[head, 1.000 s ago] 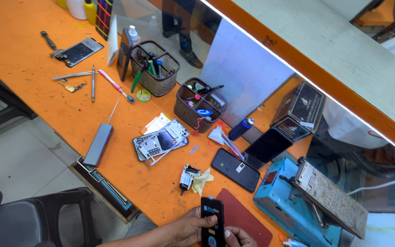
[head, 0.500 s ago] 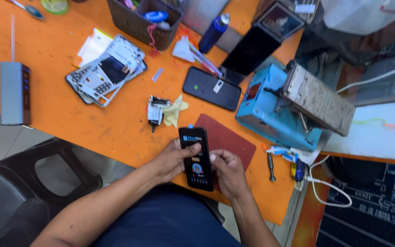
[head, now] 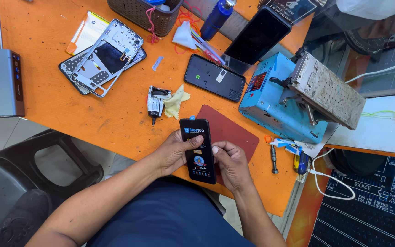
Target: The person assembles a mobile phone by placing a screen panel onto a phone body, pressing the edges together, and using a screwdriver to secure internal components.
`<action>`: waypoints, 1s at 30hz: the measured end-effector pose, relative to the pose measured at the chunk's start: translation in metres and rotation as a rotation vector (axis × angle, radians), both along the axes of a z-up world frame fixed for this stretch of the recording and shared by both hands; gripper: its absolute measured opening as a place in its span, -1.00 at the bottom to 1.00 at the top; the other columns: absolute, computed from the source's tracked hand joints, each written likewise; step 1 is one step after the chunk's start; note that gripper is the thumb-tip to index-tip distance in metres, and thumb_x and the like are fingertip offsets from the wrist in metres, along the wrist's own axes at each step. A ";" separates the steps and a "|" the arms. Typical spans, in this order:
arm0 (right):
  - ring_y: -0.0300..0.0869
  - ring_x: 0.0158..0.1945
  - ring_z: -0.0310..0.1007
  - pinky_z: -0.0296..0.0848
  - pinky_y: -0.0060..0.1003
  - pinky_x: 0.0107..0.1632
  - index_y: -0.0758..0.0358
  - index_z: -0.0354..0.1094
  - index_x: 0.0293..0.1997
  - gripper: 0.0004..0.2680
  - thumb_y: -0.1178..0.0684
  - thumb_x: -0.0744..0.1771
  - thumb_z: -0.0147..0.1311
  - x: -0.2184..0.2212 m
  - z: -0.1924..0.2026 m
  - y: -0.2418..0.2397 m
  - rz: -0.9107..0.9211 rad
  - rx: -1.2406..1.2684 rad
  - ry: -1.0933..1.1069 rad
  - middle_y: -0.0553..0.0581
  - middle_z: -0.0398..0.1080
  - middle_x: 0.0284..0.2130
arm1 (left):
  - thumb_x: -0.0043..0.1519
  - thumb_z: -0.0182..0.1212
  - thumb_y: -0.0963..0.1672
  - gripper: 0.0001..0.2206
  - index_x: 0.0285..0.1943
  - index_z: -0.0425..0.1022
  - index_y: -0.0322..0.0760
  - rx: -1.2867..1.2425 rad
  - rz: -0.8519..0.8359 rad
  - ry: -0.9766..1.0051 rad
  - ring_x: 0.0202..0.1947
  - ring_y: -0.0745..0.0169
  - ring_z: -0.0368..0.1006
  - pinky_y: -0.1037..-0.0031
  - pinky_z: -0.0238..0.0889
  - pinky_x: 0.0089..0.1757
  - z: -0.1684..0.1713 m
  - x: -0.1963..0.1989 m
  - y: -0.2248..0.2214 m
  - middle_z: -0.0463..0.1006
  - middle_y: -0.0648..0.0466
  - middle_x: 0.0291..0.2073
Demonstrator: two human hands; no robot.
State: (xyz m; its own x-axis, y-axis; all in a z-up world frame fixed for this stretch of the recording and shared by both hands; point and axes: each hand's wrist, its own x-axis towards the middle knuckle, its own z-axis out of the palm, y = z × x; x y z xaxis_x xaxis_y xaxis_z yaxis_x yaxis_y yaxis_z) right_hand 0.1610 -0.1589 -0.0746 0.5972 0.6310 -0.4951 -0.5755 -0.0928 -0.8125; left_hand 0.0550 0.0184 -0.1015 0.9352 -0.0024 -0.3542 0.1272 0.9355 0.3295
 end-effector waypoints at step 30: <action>-0.32 -0.33 0.41 0.47 -0.39 -0.19 0.39 0.46 -0.16 -0.93 0.20 0.35 0.13 -0.001 0.007 0.003 -0.002 -0.026 -0.022 0.05 0.47 -0.40 | 0.23 0.33 -0.11 -0.84 -0.09 0.52 -0.24 0.007 -0.015 -0.011 -0.23 0.27 0.62 0.36 0.55 -0.18 0.004 0.001 0.004 0.65 0.07 -0.27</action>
State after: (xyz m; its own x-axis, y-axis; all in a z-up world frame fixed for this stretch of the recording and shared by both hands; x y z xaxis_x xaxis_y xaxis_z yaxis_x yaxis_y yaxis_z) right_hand 0.1596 -0.1561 -0.0679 0.6095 0.6165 -0.4984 -0.5581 -0.1128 -0.8221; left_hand 0.0556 0.0223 -0.0975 0.9389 -0.0143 -0.3438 0.1379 0.9311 0.3378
